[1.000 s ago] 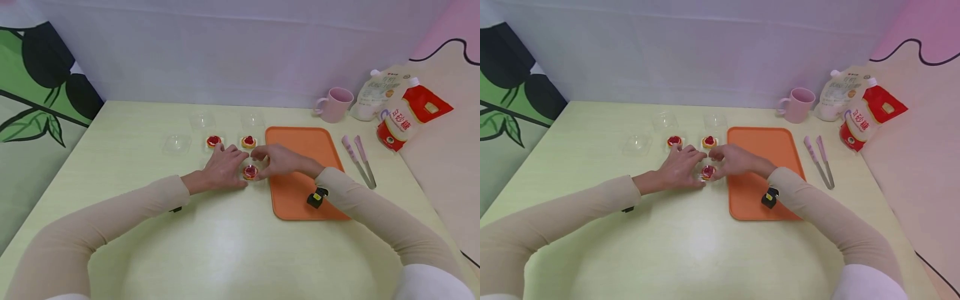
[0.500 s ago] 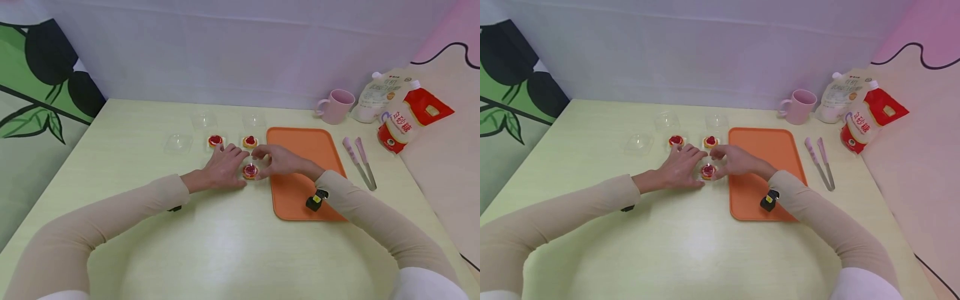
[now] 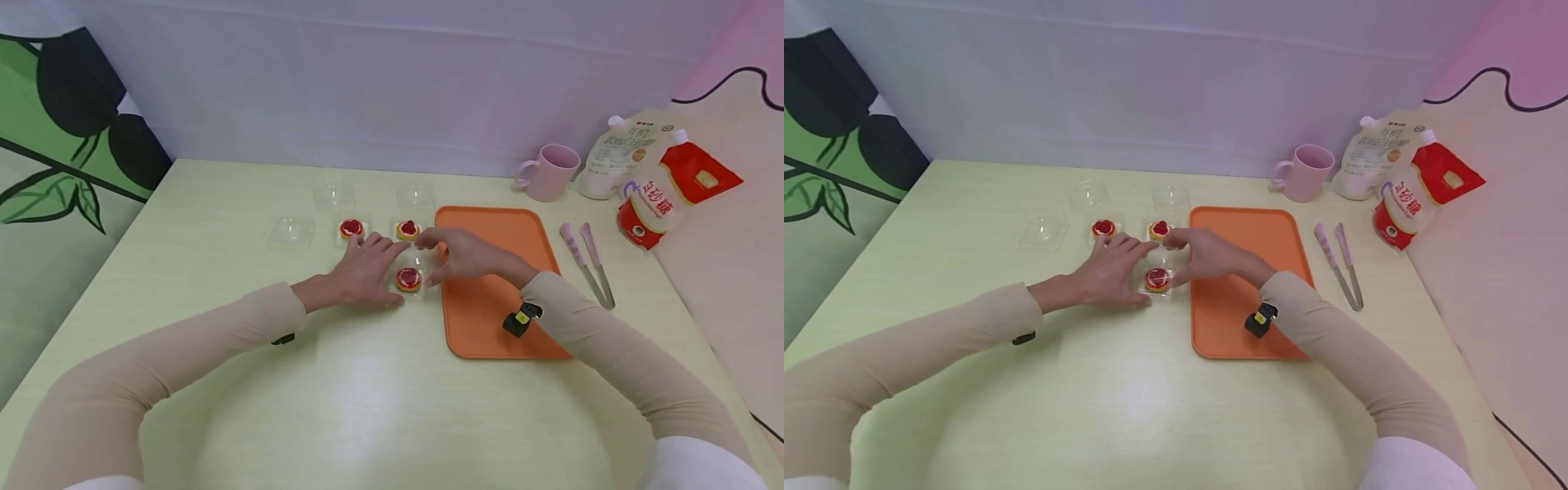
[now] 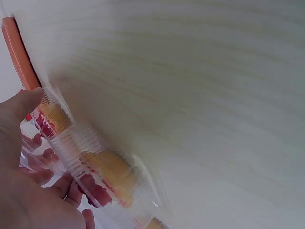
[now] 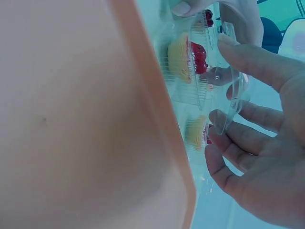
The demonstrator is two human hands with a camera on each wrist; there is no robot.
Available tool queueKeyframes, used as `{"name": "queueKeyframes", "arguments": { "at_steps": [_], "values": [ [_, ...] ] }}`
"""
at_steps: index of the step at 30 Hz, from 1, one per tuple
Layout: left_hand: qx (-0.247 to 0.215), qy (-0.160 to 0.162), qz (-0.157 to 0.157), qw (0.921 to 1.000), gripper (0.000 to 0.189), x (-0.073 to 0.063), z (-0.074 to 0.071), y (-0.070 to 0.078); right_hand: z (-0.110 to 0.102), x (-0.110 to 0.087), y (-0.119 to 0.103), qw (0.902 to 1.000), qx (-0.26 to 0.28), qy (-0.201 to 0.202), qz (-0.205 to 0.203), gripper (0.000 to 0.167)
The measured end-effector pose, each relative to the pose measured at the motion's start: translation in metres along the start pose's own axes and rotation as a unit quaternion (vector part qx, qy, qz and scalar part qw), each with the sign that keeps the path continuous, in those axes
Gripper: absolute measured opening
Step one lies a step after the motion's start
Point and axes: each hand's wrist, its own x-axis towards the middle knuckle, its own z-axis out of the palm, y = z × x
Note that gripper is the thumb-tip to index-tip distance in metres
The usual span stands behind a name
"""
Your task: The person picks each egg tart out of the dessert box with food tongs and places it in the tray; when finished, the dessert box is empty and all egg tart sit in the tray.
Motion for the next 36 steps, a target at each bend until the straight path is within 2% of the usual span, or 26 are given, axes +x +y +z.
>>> {"name": "queueKeyframes", "arguments": {
  "at_steps": [6, 11, 18, 25, 28, 31, 33, 36],
  "values": [
    [-0.009, 0.002, -0.003, 0.9999, 0.095, 0.001, -0.001, 0.000, -0.007, -0.005, 0.001, 0.9999, 0.001, -0.008, 0.010, 0.069],
    [-0.001, 0.010, -0.007, 0.9999, 0.092, 0.001, -0.001, 0.003, -0.012, -0.011, 0.004, 0.9997, 0.004, -0.003, 0.024, 0.069],
    [0.012, 0.013, -0.014, 0.9997, 0.091, 0.000, -0.001, 0.006, -0.014, -0.014, 0.007, 0.9998, 0.005, -0.003, 0.021, 0.065],
    [-0.021, 0.007, -0.013, 0.9997, 0.098, -0.002, -0.001, 0.003, -0.013, -0.014, 0.007, 0.9997, 0.012, 0.000, 0.020, 0.067],
    [-0.050, 0.028, 0.002, 0.9984, 0.096, -0.003, -0.003, -0.001, -0.015, -0.014, 0.007, 0.9995, 0.023, 0.004, 0.020, 0.068],
    [-0.084, 0.068, 0.028, 0.9937, 0.083, -0.003, -0.006, -0.004, -0.018, -0.016, 0.006, 0.9982, 0.053, 0.010, 0.027, 0.066],
    [-0.106, 0.098, 0.053, 0.9881, 0.072, -0.003, -0.008, -0.006, -0.020, -0.018, 0.006, 0.9960, 0.083, 0.012, 0.031, 0.065],
    [-0.142, 0.142, 0.094, 0.9750, 0.057, -0.004, -0.012, -0.008, -0.022, -0.018, 0.006, 0.9906, 0.135, 0.010, 0.022, 0.061]
  ]
}}
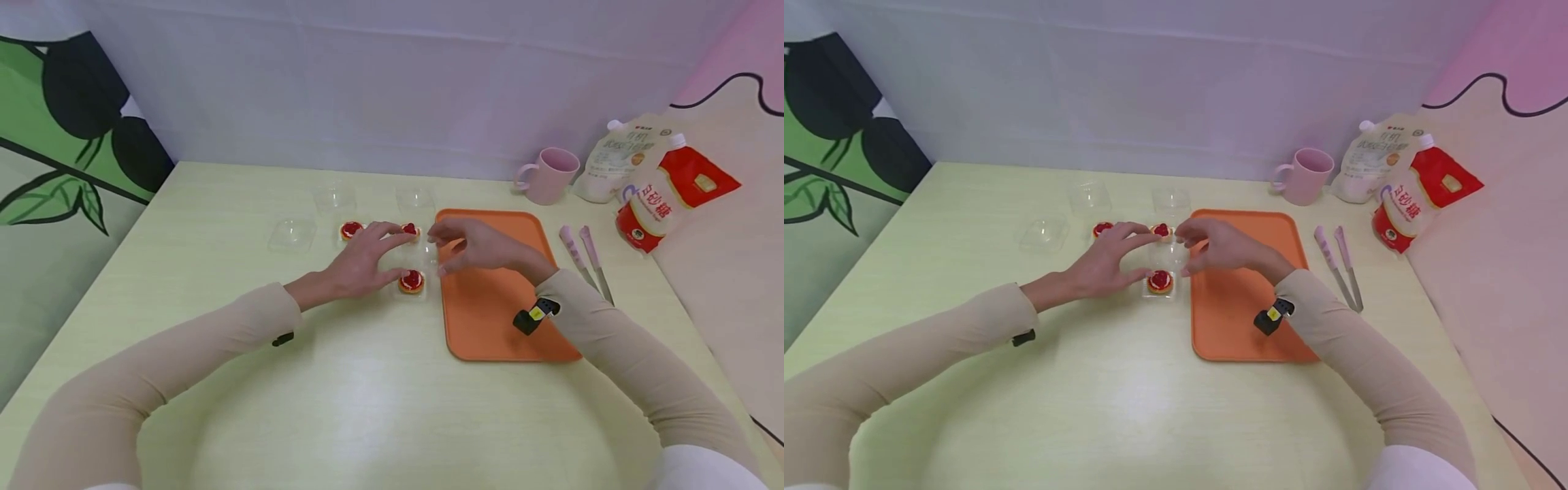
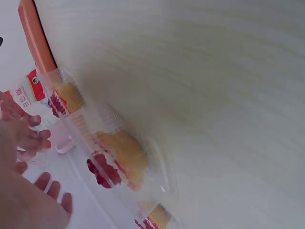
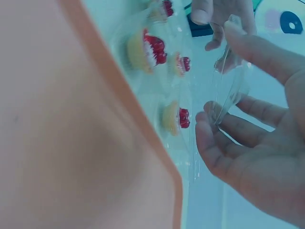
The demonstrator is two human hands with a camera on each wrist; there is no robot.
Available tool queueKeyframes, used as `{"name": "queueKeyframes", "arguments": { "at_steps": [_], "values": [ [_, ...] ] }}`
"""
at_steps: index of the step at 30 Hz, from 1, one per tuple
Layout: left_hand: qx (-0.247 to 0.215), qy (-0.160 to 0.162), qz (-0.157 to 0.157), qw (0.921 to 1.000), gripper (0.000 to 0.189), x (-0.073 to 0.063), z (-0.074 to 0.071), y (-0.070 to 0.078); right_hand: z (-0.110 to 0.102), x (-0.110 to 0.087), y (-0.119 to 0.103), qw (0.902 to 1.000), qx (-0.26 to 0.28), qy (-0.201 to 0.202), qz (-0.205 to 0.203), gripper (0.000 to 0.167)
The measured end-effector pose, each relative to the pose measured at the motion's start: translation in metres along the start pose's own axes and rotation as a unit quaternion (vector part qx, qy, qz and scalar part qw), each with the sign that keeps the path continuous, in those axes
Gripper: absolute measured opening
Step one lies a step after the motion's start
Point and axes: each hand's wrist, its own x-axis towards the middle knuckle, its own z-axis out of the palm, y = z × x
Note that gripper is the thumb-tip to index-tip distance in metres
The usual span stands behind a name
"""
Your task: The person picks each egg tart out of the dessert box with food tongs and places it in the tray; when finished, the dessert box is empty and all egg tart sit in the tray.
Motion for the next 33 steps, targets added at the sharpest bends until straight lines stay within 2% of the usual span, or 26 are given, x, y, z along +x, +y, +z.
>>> {"name": "queueKeyframes", "arguments": {
  "at_steps": [5, 7, 9, 14, 18, 21, 25, 28, 33],
  "values": [
    [-0.043, 0.061, 0.069, 0.9948, 0.043, 0.001, -0.005, -0.002, -0.003, -0.002, 0.001, 0.9960, 0.088, -0.013, 0.008, 0.057],
    [-0.040, 0.085, 0.094, 0.9911, 0.041, 0.003, -0.005, -0.003, -0.005, -0.002, 0.001, 0.9925, 0.119, -0.018, 0.021, 0.057],
    [-0.031, 0.112, 0.119, 0.9861, 0.042, 0.004, -0.004, -0.004, -0.006, -0.002, 0.001, 0.9874, 0.155, -0.028, 0.013, 0.054],
    [-0.021, 0.166, 0.168, 0.9714, 0.044, 0.007, -0.003, -0.004, -0.007, 0.000, 0.003, 0.9670, 0.244, -0.068, -0.025, 0.049],
    [-0.027, 0.192, 0.185, 0.9633, 0.043, 0.010, -0.004, -0.003, -0.005, 0.002, 0.000, 0.9509, 0.298, -0.081, -0.021, 0.045],
    [-0.023, 0.205, 0.179, 0.9619, 0.041, 0.010, -0.004, -0.001, -0.004, 0.003, -0.002, 0.9427, 0.323, -0.083, -0.005, 0.044],
    [-0.019, 0.206, 0.148, 0.9671, 0.036, 0.008, -0.006, 0.002, -0.003, 0.005, -0.005, 0.9463, 0.312, -0.081, 0.023, 0.045],
    [-0.023, 0.201, 0.110, 0.9732, 0.035, 0.007, -0.011, 0.003, -0.003, 0.010, -0.008, 0.9518, 0.295, -0.080, 0.026, 0.048],
    [-0.052, 0.189, 0.028, 0.9802, 0.035, 0.011, -0.023, 0.002, -0.003, 0.021, -0.015, 0.9580, 0.279, -0.064, 0.018, 0.049]
  ]
}}
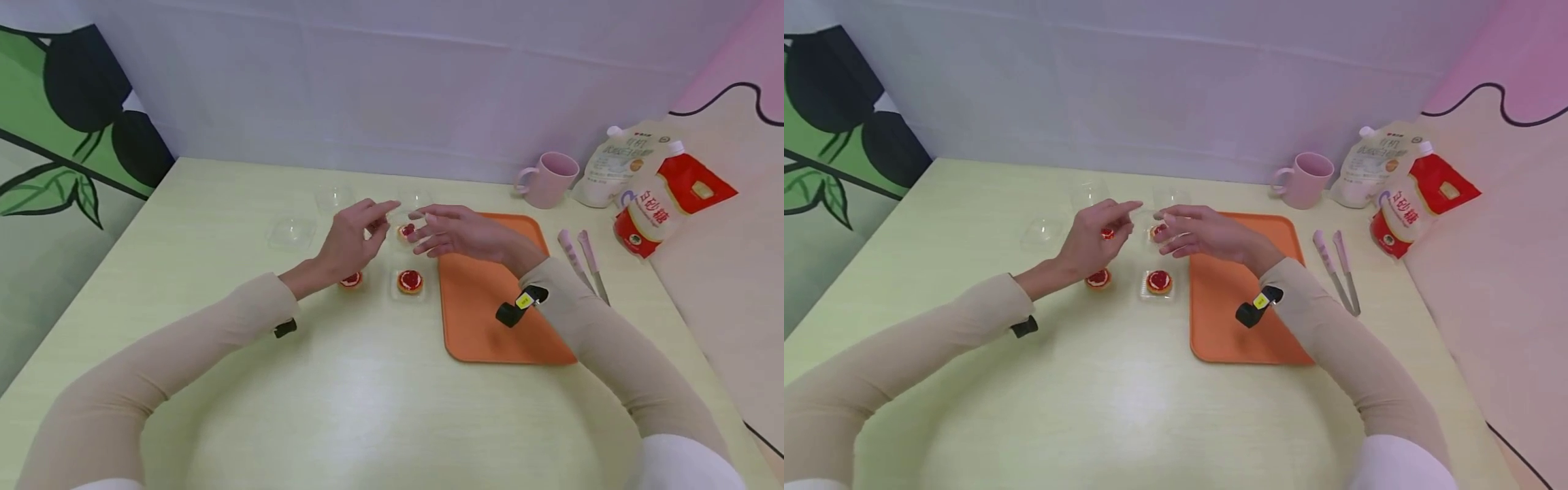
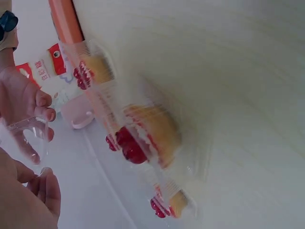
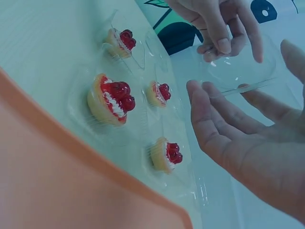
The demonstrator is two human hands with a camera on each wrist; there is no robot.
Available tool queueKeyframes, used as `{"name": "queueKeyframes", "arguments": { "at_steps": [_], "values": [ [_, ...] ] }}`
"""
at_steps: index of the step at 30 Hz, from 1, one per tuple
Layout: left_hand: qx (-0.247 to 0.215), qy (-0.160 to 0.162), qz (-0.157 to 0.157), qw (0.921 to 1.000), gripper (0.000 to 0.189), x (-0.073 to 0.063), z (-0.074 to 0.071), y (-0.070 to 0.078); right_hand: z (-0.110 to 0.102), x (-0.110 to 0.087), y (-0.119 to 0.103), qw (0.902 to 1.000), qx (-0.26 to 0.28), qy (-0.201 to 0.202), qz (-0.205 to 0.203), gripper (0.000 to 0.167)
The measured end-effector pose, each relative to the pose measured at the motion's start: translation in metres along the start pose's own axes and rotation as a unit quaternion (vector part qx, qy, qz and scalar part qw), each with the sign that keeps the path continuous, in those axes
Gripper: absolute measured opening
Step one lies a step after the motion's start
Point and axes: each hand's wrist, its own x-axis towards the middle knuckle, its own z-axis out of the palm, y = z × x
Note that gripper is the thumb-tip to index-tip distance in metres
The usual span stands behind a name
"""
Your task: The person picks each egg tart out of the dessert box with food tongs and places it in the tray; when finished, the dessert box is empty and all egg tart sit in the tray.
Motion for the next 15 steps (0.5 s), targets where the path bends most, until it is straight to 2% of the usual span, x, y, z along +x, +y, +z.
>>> {"name": "queueKeyframes", "arguments": {
  "at_steps": [3, 5, 8, 11, 15],
  "values": [
    [-0.015, -0.015, -0.058, 0.9981, 0.036, 0.008, -0.011, 0.000, 0.002, 0.008, -0.006, 0.9998, -0.005, 0.019, -0.002, 0.046],
    [-0.027, -0.032, -0.099, 0.9942, 0.038, 0.013, -0.019, 0.000, 0.004, 0.015, -0.010, 0.9994, -0.005, 0.033, -0.004, 0.045],
    [-0.040, -0.062, -0.165, 0.9835, 0.042, 0.017, -0.034, -0.002, 0.008, 0.025, -0.017, 0.9986, -0.013, 0.051, -0.008, 0.046],
    [-0.054, -0.077, -0.221, 0.9706, 0.046, 0.019, -0.048, -0.004, 0.014, 0.036, -0.024, 0.9969, -0.039, 0.065, -0.019, 0.046],
    [-0.067, -0.075, -0.263, 0.9596, 0.051, 0.017, -0.067, -0.009, 0.022, 0.052, -0.030, 0.9924, -0.079, 0.077, -0.054, 0.047]
  ]
}}
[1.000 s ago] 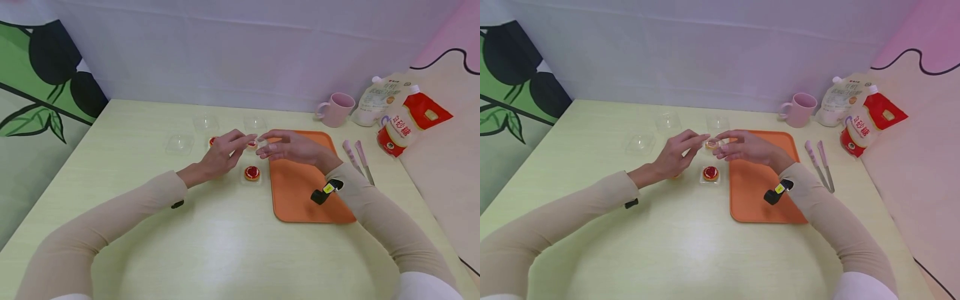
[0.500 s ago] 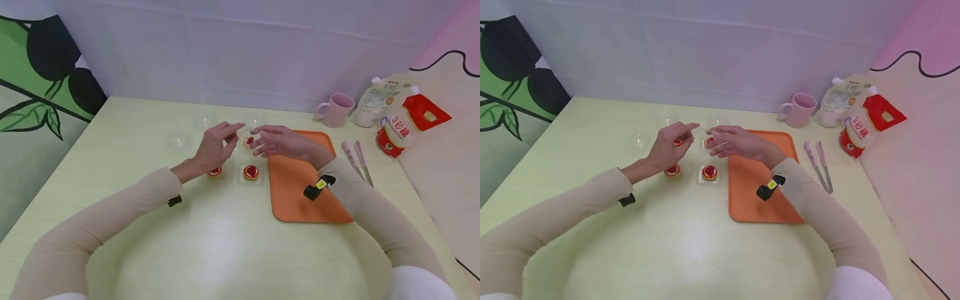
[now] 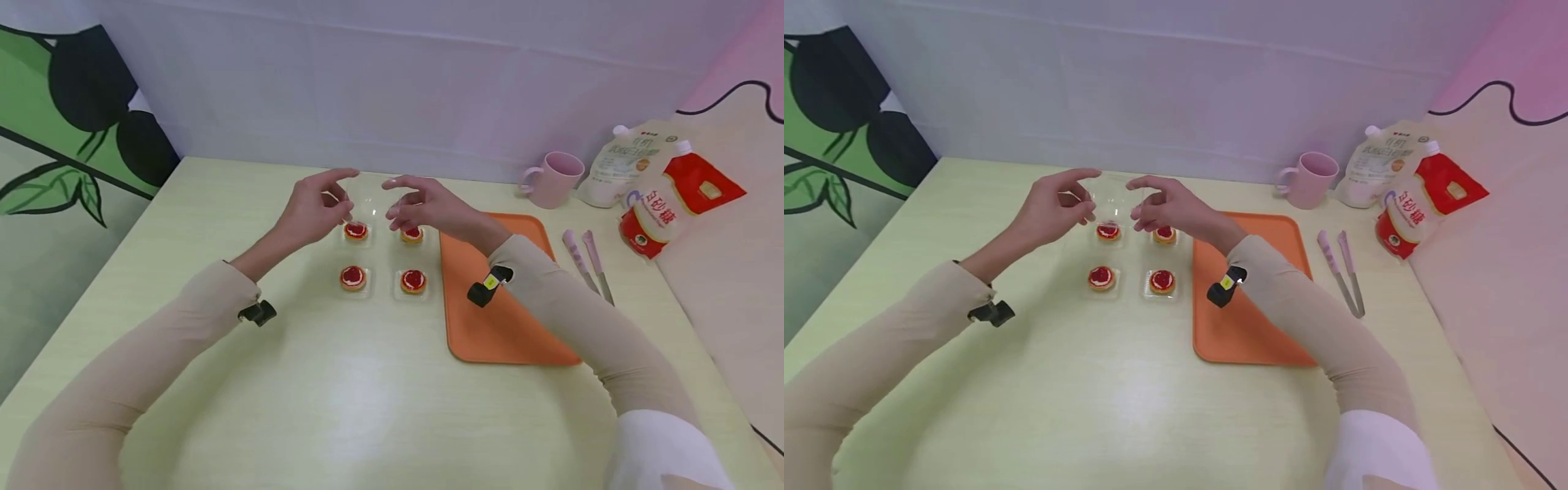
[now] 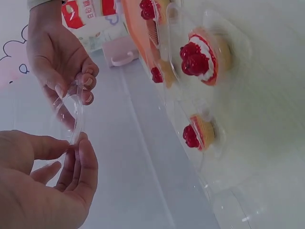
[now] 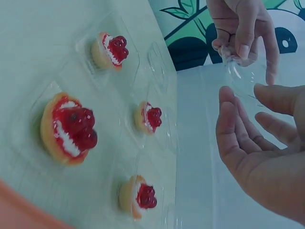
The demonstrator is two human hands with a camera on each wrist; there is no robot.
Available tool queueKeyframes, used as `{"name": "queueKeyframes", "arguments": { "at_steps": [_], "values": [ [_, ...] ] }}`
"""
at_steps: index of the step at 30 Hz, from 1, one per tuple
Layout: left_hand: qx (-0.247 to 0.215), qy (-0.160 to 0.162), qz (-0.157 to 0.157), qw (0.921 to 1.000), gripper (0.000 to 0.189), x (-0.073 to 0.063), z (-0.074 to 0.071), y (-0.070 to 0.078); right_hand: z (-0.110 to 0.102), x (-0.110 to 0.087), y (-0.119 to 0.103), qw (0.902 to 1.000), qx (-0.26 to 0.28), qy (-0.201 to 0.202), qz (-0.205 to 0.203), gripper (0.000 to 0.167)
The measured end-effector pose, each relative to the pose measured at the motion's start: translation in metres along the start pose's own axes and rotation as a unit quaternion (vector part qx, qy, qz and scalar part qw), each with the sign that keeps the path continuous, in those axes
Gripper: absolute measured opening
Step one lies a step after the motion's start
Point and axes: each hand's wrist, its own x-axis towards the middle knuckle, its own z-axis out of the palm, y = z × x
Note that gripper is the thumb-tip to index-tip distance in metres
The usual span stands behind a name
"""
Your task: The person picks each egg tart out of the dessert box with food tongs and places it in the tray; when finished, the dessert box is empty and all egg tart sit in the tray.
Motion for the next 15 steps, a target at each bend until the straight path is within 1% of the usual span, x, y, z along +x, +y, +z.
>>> {"name": "queueKeyframes", "arguments": {
  "at_steps": [3, 5, 10, 15],
  "values": [
    [-0.006, -0.002, -0.019, 0.9998, 0.054, -0.003, -0.014, -0.005, 0.009, 0.011, -0.004, 0.9996, -0.012, 0.008, -0.025, 0.049],
    [-0.010, -0.007, -0.035, 0.9993, 0.055, -0.006, -0.022, -0.008, 0.016, 0.018, -0.005, 0.9994, -0.010, 0.012, -0.032, 0.050],
    [-0.020, -0.017, -0.076, 0.9968, 0.058, -0.013, -0.038, -0.020, 0.030, 0.035, -0.007, 0.9990, -0.003, 0.015, -0.041, 0.055],
    [-0.012, -0.025, -0.102, 0.9944, 0.060, -0.020, -0.051, -0.031, 0.045, 0.050, -0.007, 0.9989, 0.009, 0.011, -0.044, 0.056]
  ]
}}
